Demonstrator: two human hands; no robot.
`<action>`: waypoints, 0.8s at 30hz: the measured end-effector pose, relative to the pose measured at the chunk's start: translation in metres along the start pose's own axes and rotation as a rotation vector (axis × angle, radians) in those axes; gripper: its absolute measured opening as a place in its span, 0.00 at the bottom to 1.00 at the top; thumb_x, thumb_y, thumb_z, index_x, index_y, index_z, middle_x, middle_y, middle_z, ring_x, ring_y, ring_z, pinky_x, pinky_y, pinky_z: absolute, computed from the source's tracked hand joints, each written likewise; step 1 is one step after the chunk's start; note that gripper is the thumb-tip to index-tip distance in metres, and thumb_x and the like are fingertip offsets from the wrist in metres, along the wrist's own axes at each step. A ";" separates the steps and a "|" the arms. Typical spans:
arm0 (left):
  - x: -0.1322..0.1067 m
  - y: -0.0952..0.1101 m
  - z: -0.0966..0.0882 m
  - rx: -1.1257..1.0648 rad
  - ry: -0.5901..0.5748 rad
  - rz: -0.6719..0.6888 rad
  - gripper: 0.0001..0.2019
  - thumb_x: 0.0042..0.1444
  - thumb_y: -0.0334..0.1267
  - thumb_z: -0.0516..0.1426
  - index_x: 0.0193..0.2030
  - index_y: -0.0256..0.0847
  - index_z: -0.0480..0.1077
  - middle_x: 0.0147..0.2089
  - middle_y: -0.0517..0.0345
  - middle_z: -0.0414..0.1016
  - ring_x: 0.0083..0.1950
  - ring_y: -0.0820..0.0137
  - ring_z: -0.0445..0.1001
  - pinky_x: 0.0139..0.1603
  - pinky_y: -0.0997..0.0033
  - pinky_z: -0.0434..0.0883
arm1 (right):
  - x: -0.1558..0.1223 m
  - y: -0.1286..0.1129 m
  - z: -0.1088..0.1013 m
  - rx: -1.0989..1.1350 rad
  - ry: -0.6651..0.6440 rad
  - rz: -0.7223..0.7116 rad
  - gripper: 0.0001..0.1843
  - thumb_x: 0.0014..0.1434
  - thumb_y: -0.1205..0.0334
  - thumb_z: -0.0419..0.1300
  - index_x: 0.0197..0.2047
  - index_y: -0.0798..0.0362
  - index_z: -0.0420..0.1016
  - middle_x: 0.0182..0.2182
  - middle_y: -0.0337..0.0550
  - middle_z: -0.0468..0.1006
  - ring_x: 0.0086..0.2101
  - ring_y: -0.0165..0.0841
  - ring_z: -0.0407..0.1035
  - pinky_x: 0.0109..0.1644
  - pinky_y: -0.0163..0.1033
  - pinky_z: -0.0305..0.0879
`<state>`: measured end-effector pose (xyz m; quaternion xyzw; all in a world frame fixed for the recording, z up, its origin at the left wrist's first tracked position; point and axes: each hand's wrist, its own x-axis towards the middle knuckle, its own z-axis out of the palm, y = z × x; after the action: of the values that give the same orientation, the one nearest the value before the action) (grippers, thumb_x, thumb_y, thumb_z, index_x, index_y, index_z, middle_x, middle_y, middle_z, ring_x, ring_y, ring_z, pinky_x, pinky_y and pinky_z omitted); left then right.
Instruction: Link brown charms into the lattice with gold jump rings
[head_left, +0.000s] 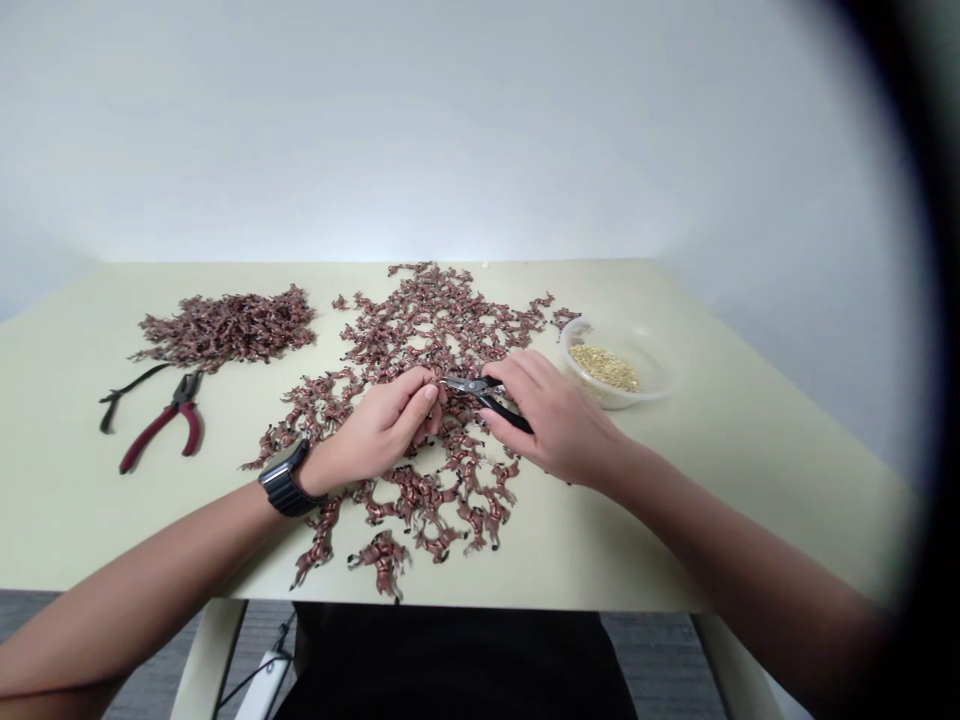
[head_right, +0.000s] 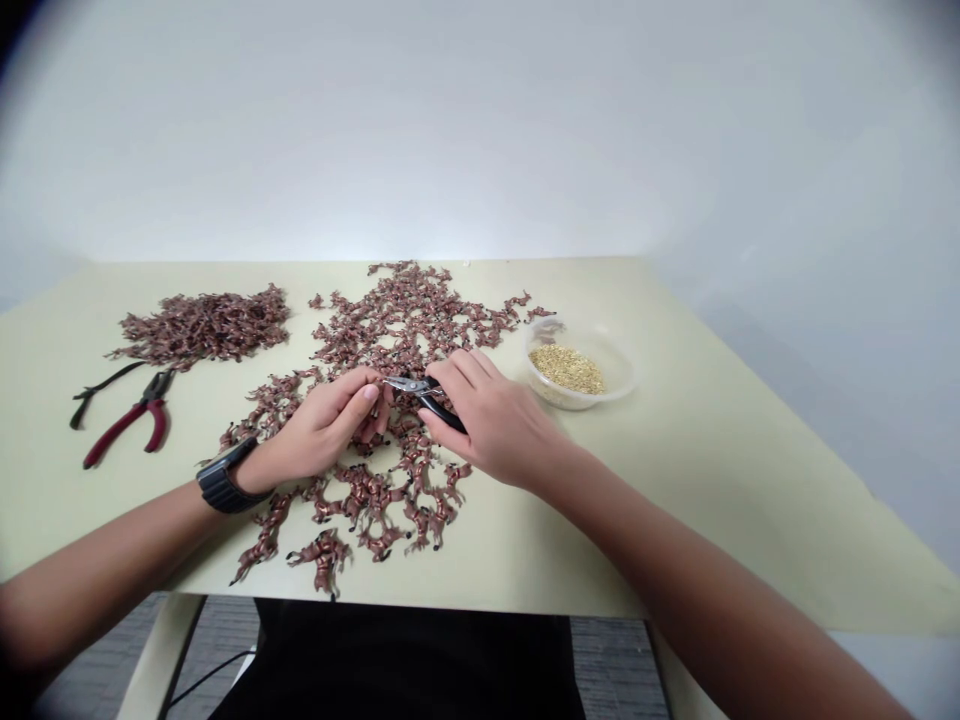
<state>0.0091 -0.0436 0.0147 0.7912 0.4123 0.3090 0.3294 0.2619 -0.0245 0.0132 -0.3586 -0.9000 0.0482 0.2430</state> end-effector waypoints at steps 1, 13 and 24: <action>0.000 0.000 0.000 0.001 -0.005 -0.004 0.18 0.76 0.45 0.44 0.38 0.40 0.66 0.31 0.59 0.72 0.29 0.73 0.69 0.36 0.70 0.66 | 0.000 0.000 0.000 -0.004 -0.003 0.000 0.18 0.71 0.51 0.52 0.57 0.52 0.66 0.46 0.53 0.74 0.45 0.46 0.67 0.41 0.47 0.65; 0.000 -0.002 0.000 -0.009 -0.004 -0.014 0.18 0.76 0.45 0.44 0.38 0.40 0.66 0.31 0.59 0.73 0.28 0.73 0.69 0.35 0.70 0.66 | 0.000 0.002 -0.004 -0.010 -0.029 -0.019 0.18 0.71 0.52 0.53 0.57 0.54 0.67 0.47 0.53 0.74 0.44 0.43 0.67 0.42 0.46 0.66; 0.000 -0.005 0.001 -0.026 -0.013 -0.022 0.18 0.76 0.46 0.44 0.38 0.41 0.66 0.31 0.59 0.74 0.28 0.73 0.70 0.35 0.70 0.67 | 0.000 0.001 -0.005 -0.006 -0.036 -0.024 0.18 0.71 0.51 0.52 0.56 0.53 0.68 0.46 0.53 0.74 0.44 0.43 0.68 0.39 0.45 0.65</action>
<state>0.0081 -0.0416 0.0100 0.7841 0.4149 0.3055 0.3460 0.2651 -0.0240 0.0168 -0.3476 -0.9086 0.0489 0.2262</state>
